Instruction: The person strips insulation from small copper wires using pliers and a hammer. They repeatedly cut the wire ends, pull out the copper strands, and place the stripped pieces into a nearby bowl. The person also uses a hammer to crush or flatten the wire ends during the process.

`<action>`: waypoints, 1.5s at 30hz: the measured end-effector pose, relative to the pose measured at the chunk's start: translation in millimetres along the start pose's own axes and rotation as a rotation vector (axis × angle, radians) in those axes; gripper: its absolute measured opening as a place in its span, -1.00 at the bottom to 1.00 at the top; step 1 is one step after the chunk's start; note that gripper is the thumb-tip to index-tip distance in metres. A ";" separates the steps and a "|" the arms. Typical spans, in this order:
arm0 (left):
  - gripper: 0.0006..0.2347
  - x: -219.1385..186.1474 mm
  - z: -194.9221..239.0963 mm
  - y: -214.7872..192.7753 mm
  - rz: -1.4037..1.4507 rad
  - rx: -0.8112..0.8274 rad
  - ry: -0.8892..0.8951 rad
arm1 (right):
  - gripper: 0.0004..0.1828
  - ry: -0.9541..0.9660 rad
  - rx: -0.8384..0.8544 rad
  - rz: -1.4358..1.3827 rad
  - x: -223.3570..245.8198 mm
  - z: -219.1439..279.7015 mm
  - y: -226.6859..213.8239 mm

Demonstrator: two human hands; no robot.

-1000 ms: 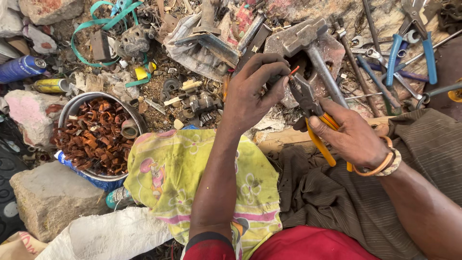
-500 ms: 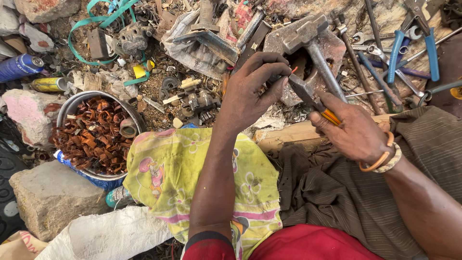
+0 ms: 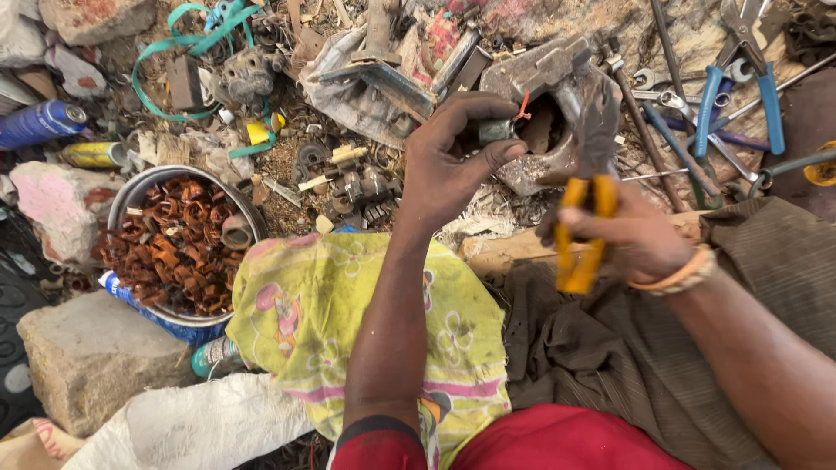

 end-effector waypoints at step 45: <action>-0.64 26.7 10.1 36.5 0.569 0.227 -0.075 | -0.25 -1.099 -0.565 1.516 45.7 3.2 -6.5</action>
Point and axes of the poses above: each hand's wrist, its own z-axis away from the middle knuckle, its own y-axis out of the palm, x = y × z, the point moved 6 cm from there along -z, towards the middle knuckle, and after that the axes turned 7 degrees about -y, right-handed, at the moved point
